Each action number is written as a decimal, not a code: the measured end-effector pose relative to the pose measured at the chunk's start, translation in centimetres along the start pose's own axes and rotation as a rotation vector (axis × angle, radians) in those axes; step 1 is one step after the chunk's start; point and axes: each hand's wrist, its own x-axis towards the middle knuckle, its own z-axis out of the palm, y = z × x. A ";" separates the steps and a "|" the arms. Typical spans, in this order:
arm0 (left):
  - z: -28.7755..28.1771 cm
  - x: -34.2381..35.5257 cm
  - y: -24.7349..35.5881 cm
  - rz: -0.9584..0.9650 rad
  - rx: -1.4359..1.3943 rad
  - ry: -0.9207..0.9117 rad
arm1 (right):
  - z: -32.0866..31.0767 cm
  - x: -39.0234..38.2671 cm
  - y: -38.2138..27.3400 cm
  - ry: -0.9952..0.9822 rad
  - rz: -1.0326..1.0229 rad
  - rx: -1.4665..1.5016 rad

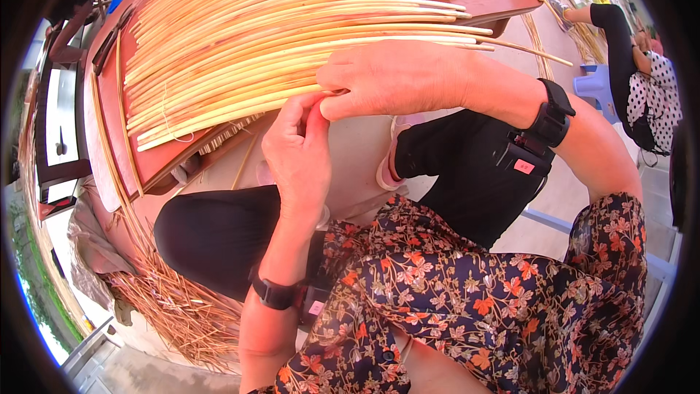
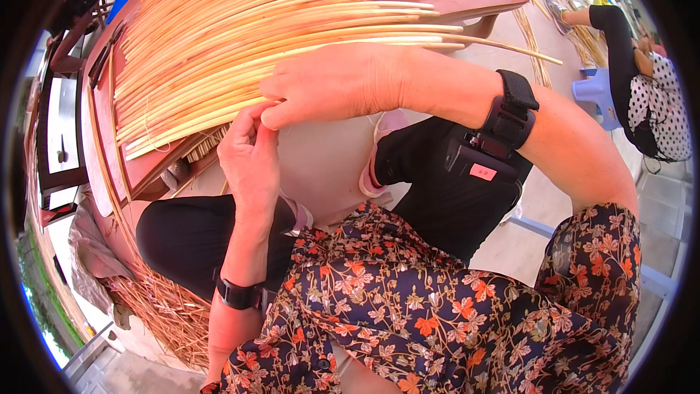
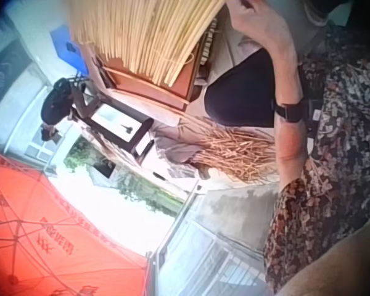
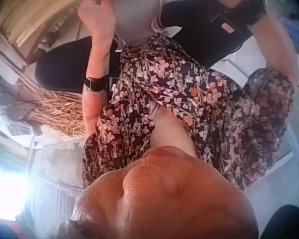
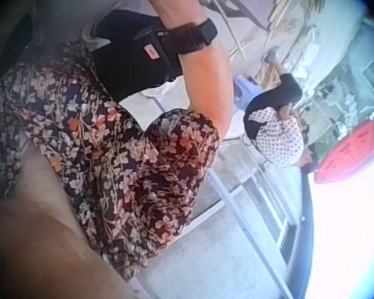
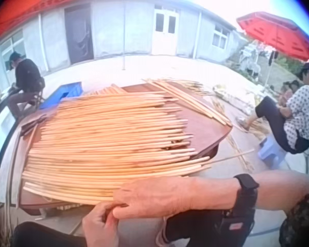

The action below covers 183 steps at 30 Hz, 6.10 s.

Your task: The person weaves together lengths of straw by hand and using a needle and thread, aligning them on a table and stitching them into a mat.

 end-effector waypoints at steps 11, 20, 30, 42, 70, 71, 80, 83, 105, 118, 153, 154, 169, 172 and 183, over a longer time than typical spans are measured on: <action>-0.1 -0.4 0.0 -0.068 0.094 0.020 | -0.5 -0.9 0.9 0.101 0.160 0.262; 0.2 -0.4 0.9 -0.189 -0.087 -0.052 | -2.2 0.2 -0.1 -0.012 0.146 -0.071; 0.3 -0.2 0.0 -0.158 -0.259 -0.074 | -1.4 0.4 0.4 0.039 0.006 -0.018; 0.4 -0.3 -0.9 -0.277 -0.544 -0.115 | 0.7 -0.4 0.6 0.079 -0.021 0.054; 1.2 -0.7 -1.7 -0.323 -0.368 0.060 | -3.0 -14.1 -17.7 0.960 0.171 2.073; 1.3 -0.6 -1.7 -0.334 -0.385 0.059 | -2.9 -14.5 -17.7 0.961 0.172 2.071; 1.3 -1.0 -1.5 -0.517 -0.668 0.045 | 1.9 -9.9 -14.5 0.887 1.151 1.465; 0.6 -2.4 -1.5 -0.556 -0.684 0.073 | 4.1 -7.0 -13.1 0.882 1.239 1.470; 0.3 -2.8 -0.8 -0.553 -0.571 0.188 | 7.5 -2.8 -10.7 1.264 1.212 1.767; 0.2 -2.0 0.5 -0.456 -0.434 0.062 | 8.8 -1.2 -11.1 1.260 1.168 1.667; -0.1 -1.9 0.7 -0.488 -0.453 -0.188 | 8.8 -0.3 -9.9 1.112 1.228 1.449; -0.2 -1.9 0.8 -0.487 -0.452 -0.186 | 8.7 -0.3 -9.9 1.111 1.227 1.450; -0.3 -2.4 0.8 -0.470 -0.350 -0.182 | 8.3 -0.3 -10.1 1.021 1.180 1.529; -0.3 -2.5 0.8 -0.491 -0.357 -0.169 | 8.4 -0.1 -10.2 1.045 1.130 1.637; -0.3 -2.9 0.8 -0.492 -0.403 -0.157 | 8.6 0.1 -9.8 1.097 1.138 1.847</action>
